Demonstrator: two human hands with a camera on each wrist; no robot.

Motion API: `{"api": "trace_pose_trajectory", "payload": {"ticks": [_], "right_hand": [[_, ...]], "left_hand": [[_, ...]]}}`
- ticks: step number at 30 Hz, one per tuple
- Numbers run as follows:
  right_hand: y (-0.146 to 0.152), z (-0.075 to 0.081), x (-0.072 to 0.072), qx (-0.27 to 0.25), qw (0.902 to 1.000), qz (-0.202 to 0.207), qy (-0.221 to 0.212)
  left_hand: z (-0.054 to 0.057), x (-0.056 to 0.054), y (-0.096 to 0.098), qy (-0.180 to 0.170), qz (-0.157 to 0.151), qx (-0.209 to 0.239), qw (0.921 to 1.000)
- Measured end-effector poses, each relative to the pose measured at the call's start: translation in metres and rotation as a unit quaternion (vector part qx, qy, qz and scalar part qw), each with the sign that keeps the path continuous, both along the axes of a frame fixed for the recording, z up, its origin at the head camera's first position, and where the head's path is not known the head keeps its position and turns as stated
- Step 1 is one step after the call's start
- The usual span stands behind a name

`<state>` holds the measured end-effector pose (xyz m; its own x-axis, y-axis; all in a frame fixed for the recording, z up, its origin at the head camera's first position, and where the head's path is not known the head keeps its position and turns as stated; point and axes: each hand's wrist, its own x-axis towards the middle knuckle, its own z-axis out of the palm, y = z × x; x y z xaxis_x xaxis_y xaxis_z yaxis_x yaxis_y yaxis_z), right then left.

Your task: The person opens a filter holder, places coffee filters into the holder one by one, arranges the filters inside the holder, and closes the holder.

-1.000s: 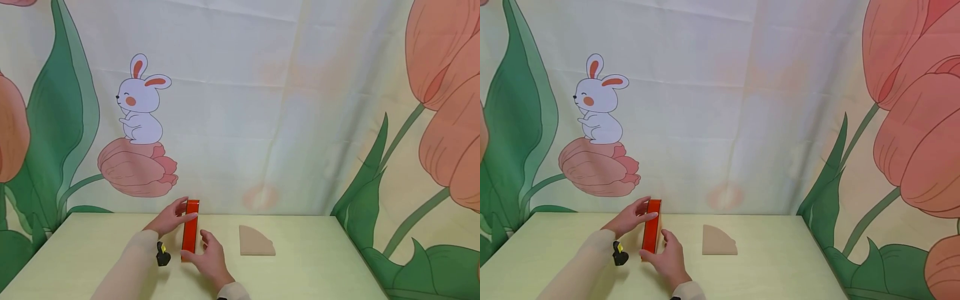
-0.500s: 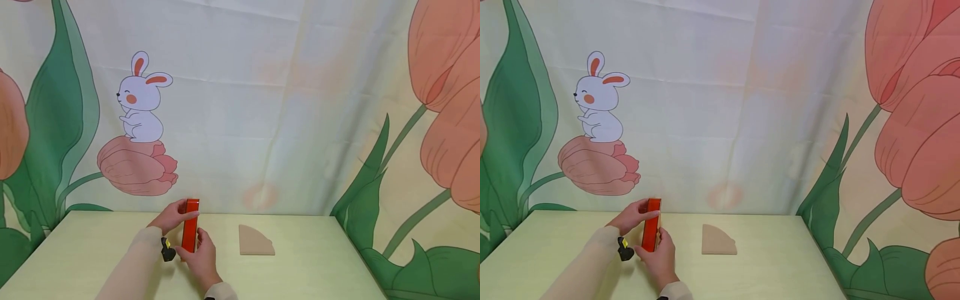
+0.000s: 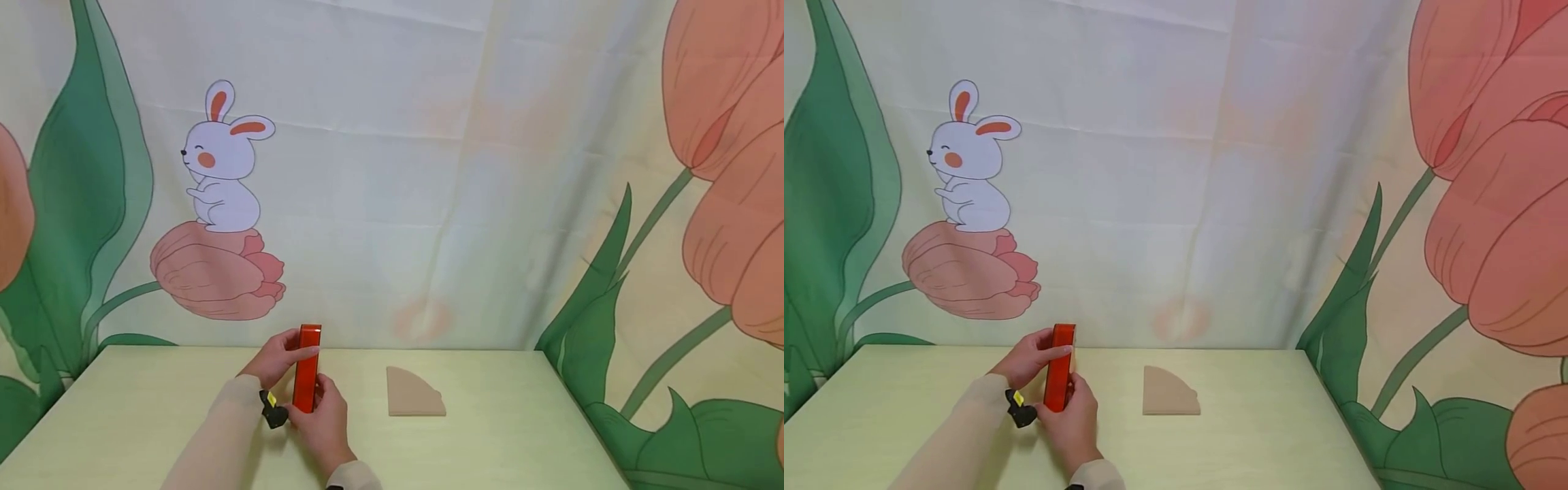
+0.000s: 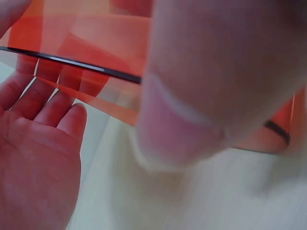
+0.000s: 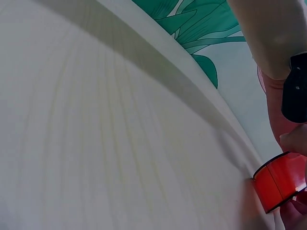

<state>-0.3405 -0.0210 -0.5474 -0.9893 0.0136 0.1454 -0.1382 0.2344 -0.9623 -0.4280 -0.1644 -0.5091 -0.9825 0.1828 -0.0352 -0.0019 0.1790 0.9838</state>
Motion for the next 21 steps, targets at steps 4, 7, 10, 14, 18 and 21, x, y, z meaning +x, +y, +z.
{"api": "trace_pose_trajectory", "payload": {"ticks": [4, 7, 10, 14, 18, 21], "right_hand": [[0.0, -0.002, -0.002, 0.006, 0.9999, -0.007, 0.005], [0.0, -0.001, -0.001, 0.013, 0.9998, -0.015, 0.003], [0.0, 0.001, -0.001, 0.029, 0.9993, -0.023, -0.001], [0.0, 0.005, 0.001, 0.041, 0.9988, -0.025, -0.008], [0.003, 0.01, 0.001, 0.054, 0.9983, -0.018, -0.003], [0.006, 0.012, 0.002, 0.069, 0.9975, -0.012, 0.006]], "left_hand": [[0.001, 0.0, 0.002, -0.002, 0.008, -0.002, 1.0], [-0.001, -0.001, 0.001, -0.001, 0.013, -0.004, 0.9999], [-0.004, -0.002, 0.001, 0.007, 0.018, -0.009, 0.9998], [-0.005, -0.001, 0.003, 0.02, 0.029, -0.016, 0.9992], [-0.004, 0.003, 0.004, 0.034, 0.037, -0.019, 0.9986], [-0.002, 0.007, 0.006, 0.037, 0.042, -0.016, 0.9983]]}}
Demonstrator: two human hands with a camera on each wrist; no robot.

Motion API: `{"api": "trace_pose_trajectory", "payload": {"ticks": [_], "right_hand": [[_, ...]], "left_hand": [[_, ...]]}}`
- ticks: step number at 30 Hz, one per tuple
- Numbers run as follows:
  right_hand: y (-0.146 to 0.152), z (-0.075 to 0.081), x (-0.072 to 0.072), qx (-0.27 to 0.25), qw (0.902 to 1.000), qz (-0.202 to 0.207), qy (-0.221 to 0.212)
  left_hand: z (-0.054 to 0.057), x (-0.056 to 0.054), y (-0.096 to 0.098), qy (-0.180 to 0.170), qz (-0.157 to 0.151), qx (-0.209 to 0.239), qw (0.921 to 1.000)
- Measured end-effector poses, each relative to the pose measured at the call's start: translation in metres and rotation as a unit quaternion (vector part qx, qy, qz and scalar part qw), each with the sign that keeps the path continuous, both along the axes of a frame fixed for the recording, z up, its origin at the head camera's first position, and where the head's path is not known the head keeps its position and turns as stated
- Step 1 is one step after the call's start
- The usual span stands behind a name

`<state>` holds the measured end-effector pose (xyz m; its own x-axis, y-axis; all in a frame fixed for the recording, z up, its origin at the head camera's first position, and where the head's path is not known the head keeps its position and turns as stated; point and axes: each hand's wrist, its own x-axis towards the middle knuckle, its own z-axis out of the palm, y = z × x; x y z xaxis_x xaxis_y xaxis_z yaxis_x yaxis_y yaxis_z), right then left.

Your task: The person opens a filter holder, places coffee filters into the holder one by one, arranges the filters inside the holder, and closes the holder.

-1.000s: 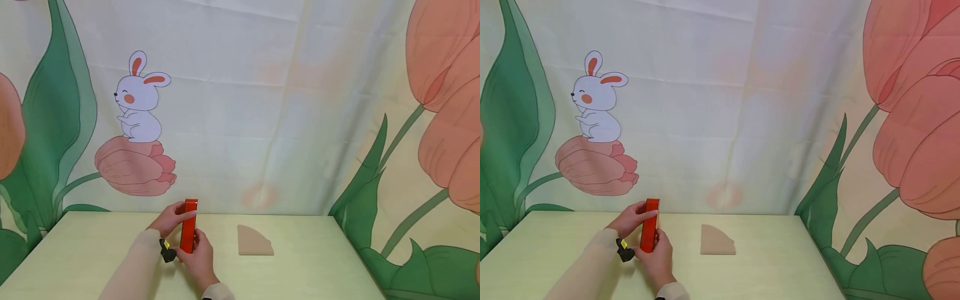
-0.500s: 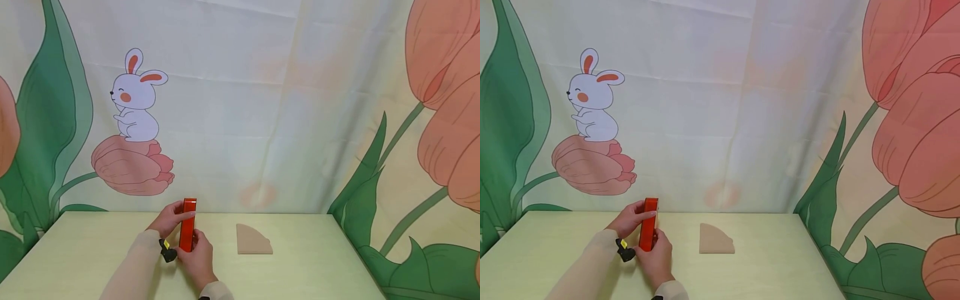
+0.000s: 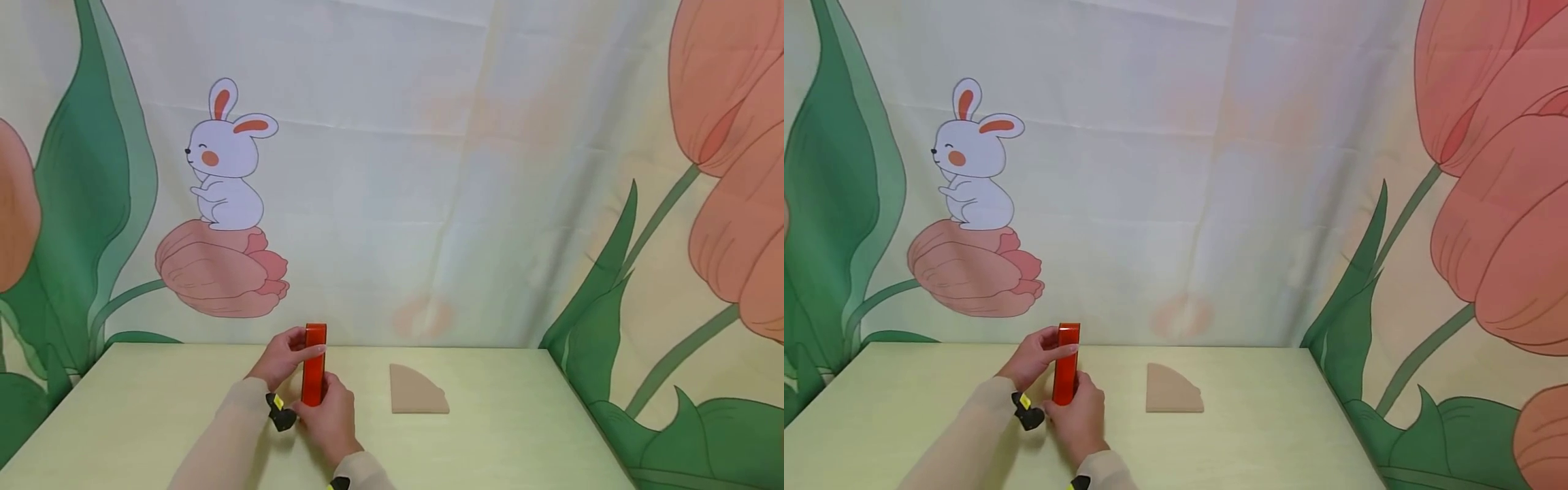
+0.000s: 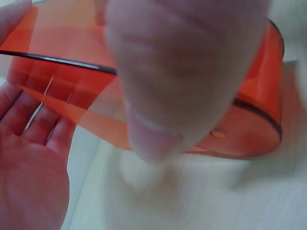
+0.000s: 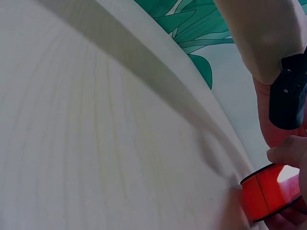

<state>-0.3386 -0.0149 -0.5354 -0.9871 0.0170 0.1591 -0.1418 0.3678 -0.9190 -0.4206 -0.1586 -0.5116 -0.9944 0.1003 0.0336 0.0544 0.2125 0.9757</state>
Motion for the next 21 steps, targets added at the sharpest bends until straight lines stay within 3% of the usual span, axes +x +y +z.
{"api": "trace_pose_trajectory", "payload": {"ticks": [10, 21], "right_hand": [[0.018, 0.015, 0.003, 0.047, 0.9982, 0.037, 0.005], [0.042, 0.021, 0.007, 0.073, 0.9948, 0.059, 0.04]], "left_hand": [[0.013, 0.02, 0.011, 0.019, 0.041, 0.003, 0.999], [0.024, 0.055, 0.026, 0.029, 0.096, -0.032, 0.9944]]}}
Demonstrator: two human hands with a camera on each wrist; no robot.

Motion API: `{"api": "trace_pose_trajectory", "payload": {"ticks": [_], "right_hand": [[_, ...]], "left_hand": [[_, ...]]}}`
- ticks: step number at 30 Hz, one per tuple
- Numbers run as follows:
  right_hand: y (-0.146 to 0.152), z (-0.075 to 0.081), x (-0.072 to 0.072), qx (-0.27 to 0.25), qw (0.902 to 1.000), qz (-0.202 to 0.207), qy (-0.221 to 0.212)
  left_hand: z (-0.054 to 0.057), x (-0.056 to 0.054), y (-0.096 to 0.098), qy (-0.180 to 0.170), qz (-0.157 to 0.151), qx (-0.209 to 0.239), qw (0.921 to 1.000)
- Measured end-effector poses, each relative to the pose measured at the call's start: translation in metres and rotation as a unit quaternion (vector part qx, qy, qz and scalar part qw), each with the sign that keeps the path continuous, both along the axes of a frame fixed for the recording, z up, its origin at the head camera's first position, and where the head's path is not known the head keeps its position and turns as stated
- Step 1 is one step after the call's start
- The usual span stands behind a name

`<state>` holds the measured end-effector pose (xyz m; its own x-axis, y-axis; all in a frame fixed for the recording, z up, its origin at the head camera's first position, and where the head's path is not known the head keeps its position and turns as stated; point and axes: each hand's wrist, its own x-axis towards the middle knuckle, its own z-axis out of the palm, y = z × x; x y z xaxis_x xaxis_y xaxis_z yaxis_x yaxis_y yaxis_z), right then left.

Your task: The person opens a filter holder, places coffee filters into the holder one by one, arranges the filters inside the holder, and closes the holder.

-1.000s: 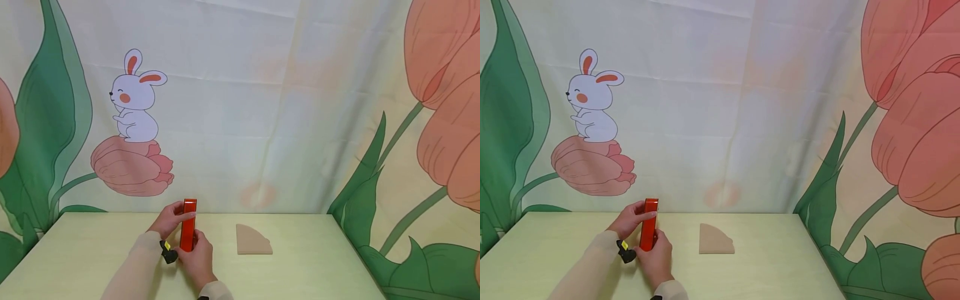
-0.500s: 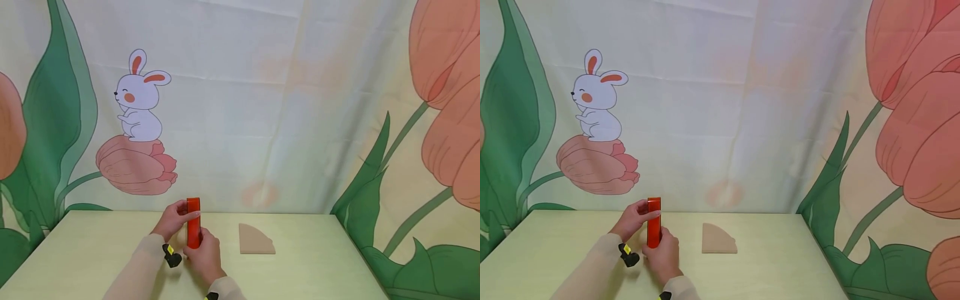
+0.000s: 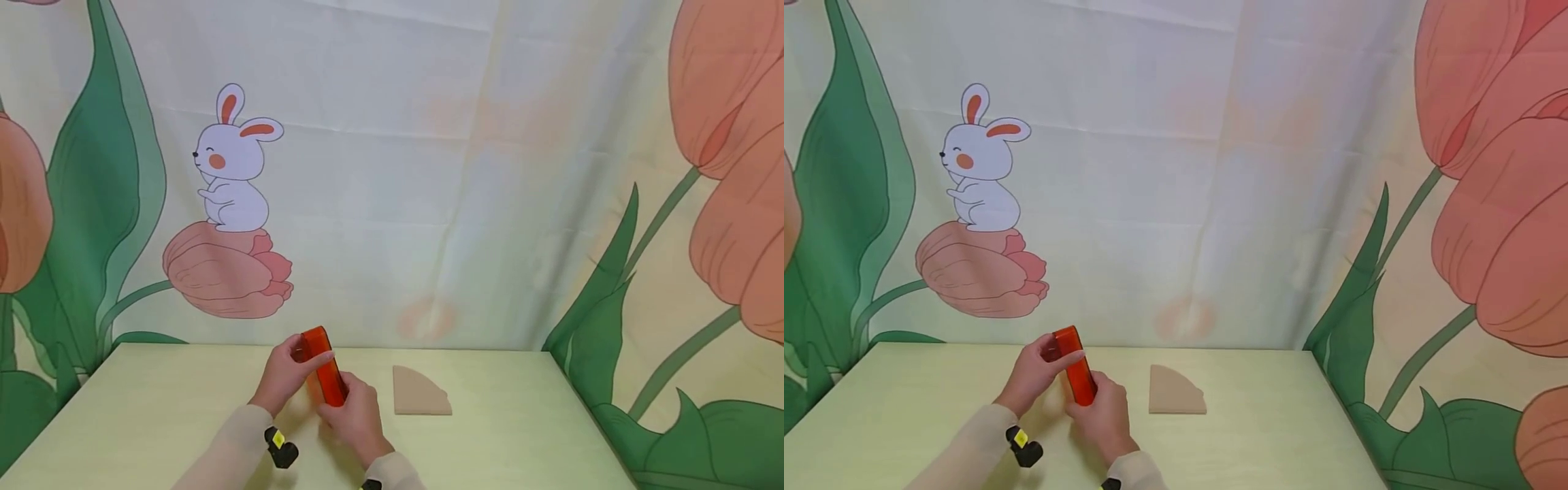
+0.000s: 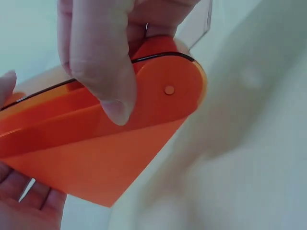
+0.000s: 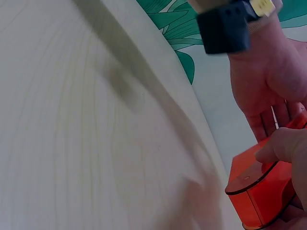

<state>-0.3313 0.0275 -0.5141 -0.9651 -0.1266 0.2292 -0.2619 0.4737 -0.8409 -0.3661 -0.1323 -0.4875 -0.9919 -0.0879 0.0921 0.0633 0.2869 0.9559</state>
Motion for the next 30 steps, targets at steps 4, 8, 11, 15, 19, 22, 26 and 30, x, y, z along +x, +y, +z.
{"api": "trace_pose_trajectory", "payload": {"ticks": [4, 8, 11, 15, 19, 22, 26, 30], "right_hand": [[0.008, 0.001, 0.003, 0.011, 0.9999, 0.005, 0.012], [0.016, 0.004, 0.008, 0.025, 0.9996, 0.01, 0.009], [0.022, 0.005, 0.011, 0.027, 0.9994, 0.018, 0.013], [0.03, 0.002, 0.011, 0.019, 0.9992, 0.034, 0.001], [0.04, -0.002, 0.01, 0.012, 0.9978, 0.051, -0.04], [0.047, -0.003, 0.01, 0.015, 0.9957, 0.066, -0.063], [0.057, -0.003, 0.01, 0.018, 0.9917, 0.105, -0.071], [0.067, 0.0, 0.011, 0.02, 0.9834, 0.163, -0.077]], "left_hand": [[0.002, 0.013, 0.001, 0.001, 0.003, -0.005, 1.0], [0.005, 0.024, 0.003, 0.0, 0.002, -0.009, 1.0], [0.007, 0.033, 0.005, -0.007, 0.005, -0.017, 0.9998], [0.007, 0.042, 0.007, -0.004, 0.005, -0.037, 0.9993], [0.005, 0.052, 0.007, 0.013, -0.002, -0.048, 0.9988], [0.002, 0.057, 0.006, 0.015, -0.012, -0.041, 0.999], [-0.003, 0.064, 0.003, 0.004, -0.025, -0.036, 0.999], [-0.006, 0.07, -0.003, 0.003, -0.055, -0.035, 0.9978]]}}
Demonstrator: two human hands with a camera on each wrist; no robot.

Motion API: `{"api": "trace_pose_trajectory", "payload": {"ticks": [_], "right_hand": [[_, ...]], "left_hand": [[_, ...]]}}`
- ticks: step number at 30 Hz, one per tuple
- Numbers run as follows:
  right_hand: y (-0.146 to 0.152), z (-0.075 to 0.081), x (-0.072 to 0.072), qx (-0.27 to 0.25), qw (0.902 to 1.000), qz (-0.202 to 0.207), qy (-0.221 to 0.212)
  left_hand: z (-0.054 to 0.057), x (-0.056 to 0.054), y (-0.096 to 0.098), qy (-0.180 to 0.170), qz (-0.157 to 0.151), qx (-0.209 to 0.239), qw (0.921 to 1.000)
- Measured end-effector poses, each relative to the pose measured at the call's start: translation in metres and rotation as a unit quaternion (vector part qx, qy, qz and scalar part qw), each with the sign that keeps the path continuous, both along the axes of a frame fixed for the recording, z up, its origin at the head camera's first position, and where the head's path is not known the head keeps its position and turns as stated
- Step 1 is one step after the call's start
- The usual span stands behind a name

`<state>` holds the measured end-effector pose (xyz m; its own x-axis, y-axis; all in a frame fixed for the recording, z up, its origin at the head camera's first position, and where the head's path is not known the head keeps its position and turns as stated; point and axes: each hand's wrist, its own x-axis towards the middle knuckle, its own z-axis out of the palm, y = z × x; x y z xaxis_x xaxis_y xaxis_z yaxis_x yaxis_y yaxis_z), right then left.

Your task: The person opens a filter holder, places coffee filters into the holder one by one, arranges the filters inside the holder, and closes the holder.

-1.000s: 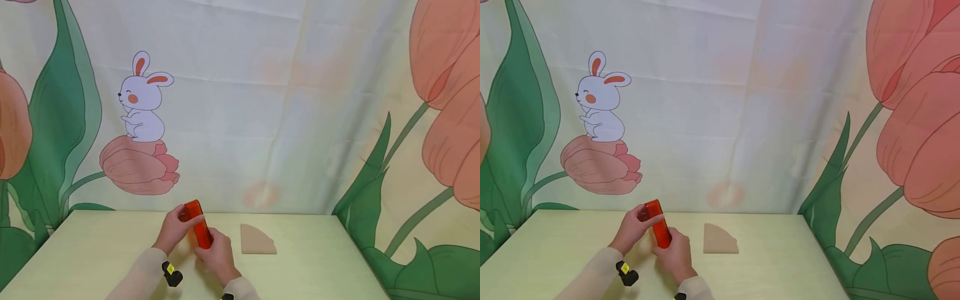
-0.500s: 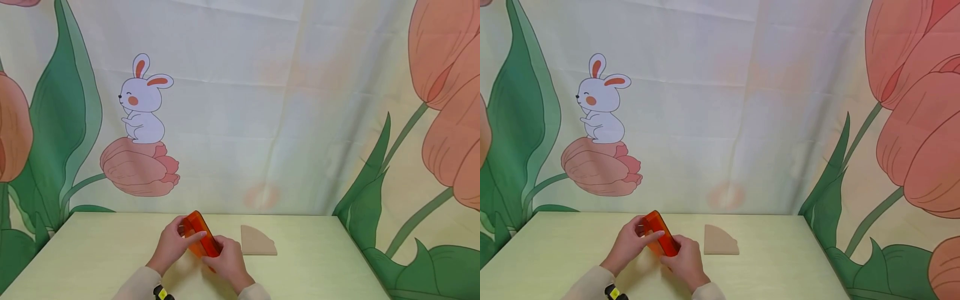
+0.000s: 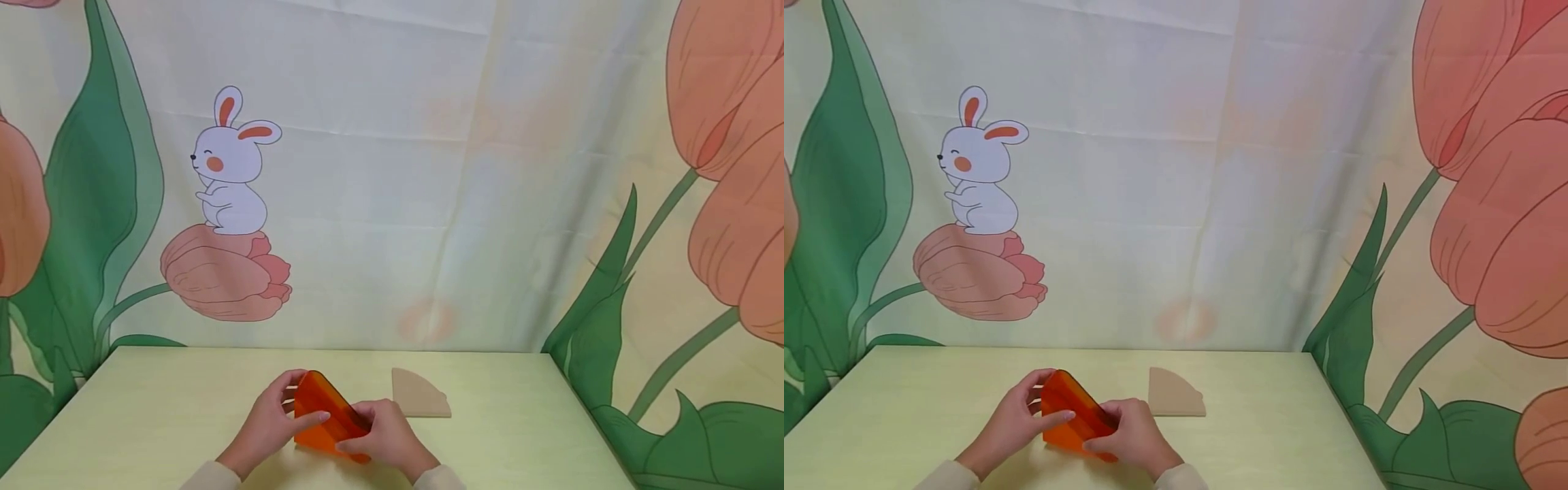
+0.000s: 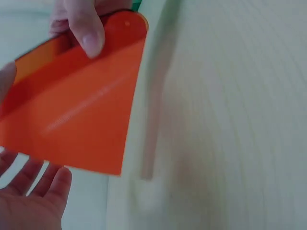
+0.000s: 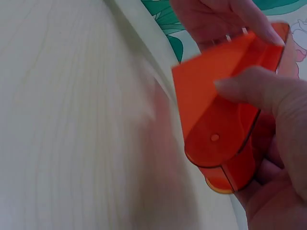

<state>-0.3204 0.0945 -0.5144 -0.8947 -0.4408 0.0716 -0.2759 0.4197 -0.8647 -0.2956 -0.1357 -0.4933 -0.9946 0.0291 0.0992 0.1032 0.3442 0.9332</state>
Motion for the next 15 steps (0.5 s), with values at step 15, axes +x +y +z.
{"api": "trace_pose_trajectory", "payload": {"ticks": [15], "right_hand": [[0.01, 0.009, 0.005, -0.006, 0.9955, 0.088, -0.036]], "left_hand": [[-0.013, 0.01, -0.031, -0.036, -0.188, 0.024, 0.9812]]}}
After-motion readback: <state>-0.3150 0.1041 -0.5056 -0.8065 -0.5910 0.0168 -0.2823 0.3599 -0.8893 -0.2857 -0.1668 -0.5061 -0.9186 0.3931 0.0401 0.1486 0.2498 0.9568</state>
